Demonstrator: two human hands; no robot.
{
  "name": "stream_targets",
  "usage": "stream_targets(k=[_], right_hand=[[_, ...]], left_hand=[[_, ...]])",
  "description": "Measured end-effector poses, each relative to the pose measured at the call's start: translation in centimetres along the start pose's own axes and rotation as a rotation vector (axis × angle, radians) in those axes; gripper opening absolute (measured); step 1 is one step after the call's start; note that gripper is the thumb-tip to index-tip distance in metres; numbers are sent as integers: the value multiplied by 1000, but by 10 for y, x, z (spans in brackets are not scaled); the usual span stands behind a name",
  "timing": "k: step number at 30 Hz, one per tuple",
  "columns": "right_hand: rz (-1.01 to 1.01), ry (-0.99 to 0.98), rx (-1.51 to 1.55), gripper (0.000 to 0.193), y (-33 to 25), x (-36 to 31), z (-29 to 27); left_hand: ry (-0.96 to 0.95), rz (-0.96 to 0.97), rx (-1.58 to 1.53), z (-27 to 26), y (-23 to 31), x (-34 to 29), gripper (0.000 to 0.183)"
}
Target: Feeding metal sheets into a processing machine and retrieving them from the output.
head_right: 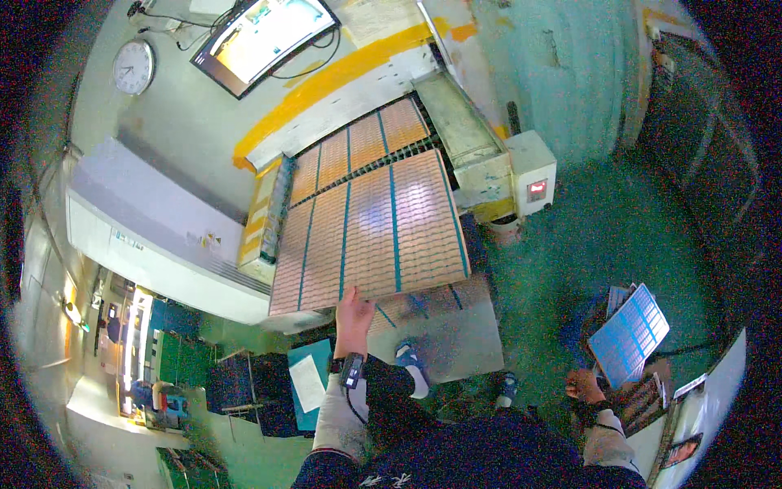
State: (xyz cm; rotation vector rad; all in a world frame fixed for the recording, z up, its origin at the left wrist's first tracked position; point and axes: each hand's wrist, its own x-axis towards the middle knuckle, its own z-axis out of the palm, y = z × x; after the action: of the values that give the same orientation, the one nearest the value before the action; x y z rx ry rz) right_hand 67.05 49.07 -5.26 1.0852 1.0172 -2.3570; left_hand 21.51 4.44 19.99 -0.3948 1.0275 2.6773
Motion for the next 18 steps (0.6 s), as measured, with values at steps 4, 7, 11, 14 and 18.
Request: stream_targets(k=[4,7,11,14,18], right_hand=[[70,-196,229,22,-8,6,-2],[-106,-316,-145,22,-2,17,-15],[122,-18,118,21,22,43,-37],[60,14,-83,19,19,72,-35],[30,77,-58,19,-32,107,14]], left_hand=[[-15,26,11,13,0,25,18],[-151,-15,-19,17,0,31,24],[-116,-137,26,14,5,39,25],[-118,-138,67,12,9,52,20],[-89,-217,29,10,11,64,15]])
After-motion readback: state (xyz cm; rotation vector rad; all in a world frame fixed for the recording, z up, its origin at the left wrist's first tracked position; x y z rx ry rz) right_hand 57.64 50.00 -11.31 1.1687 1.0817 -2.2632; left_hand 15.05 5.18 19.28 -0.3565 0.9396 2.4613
